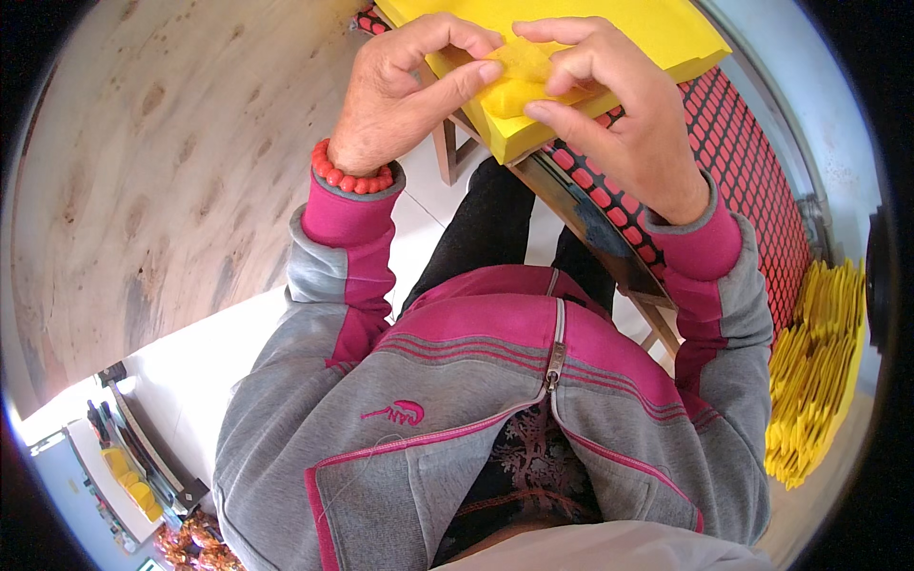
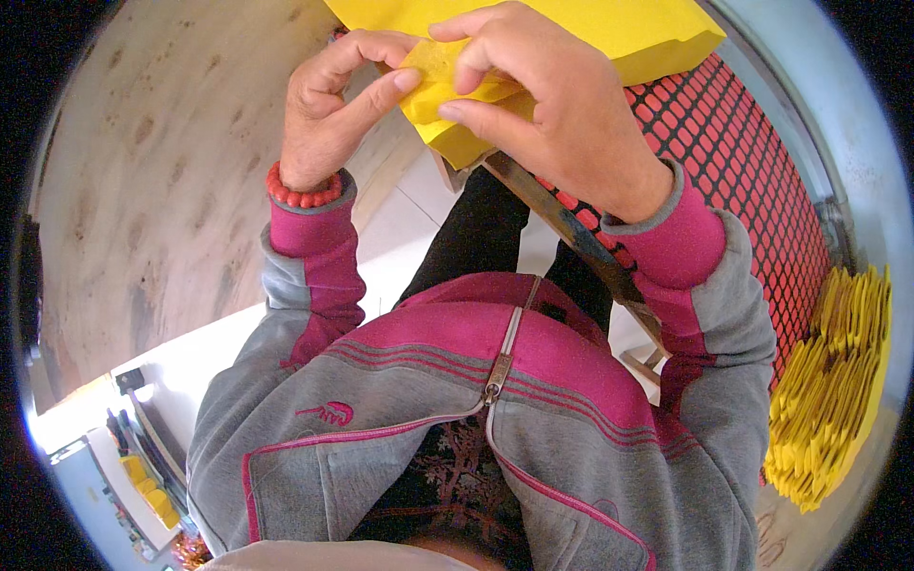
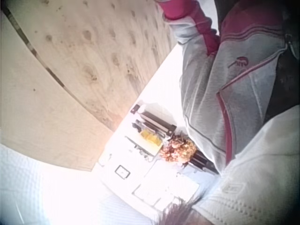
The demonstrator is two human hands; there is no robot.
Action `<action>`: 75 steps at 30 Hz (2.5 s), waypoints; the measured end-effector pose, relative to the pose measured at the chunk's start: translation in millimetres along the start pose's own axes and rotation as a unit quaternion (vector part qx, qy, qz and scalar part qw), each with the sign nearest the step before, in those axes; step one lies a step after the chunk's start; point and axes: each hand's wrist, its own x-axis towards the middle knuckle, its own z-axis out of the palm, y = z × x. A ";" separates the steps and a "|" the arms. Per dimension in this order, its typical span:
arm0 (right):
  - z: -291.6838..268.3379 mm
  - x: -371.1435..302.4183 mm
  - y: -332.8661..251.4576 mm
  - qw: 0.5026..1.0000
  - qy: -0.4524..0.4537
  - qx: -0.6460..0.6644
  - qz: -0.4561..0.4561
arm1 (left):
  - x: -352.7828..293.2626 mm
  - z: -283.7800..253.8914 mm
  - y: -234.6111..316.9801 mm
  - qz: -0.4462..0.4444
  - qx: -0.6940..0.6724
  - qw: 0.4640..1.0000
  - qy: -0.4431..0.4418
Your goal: The person folds yellow paper sheets by hand on a patterned table, repeatedly creasing edges and stacking the folded pieces into a growing pile. The hands enter from the lower frame and manipulate the paper directly without tools.
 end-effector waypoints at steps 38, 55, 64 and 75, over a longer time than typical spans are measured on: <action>8.7 -1.4 -2.0 0.999 0.034 0.034 0.015 | -4.4 4.5 -4.8 0.002 -0.081 0.996 0.038; 9.0 1.6 3.0 0.998 0.060 0.026 -0.025 | -6.4 11.7 -18.2 -0.006 -0.090 0.989 0.118; 9.8 -2.5 1.7 0.999 0.032 0.032 0.013 | -8.5 2.8 -19.8 0.007 -0.115 0.991 0.072; 12.7 -4.2 -0.5 0.998 0.054 -0.020 0.014 | 0.4 3.1 -0.2 0.044 -0.023 0.999 0.012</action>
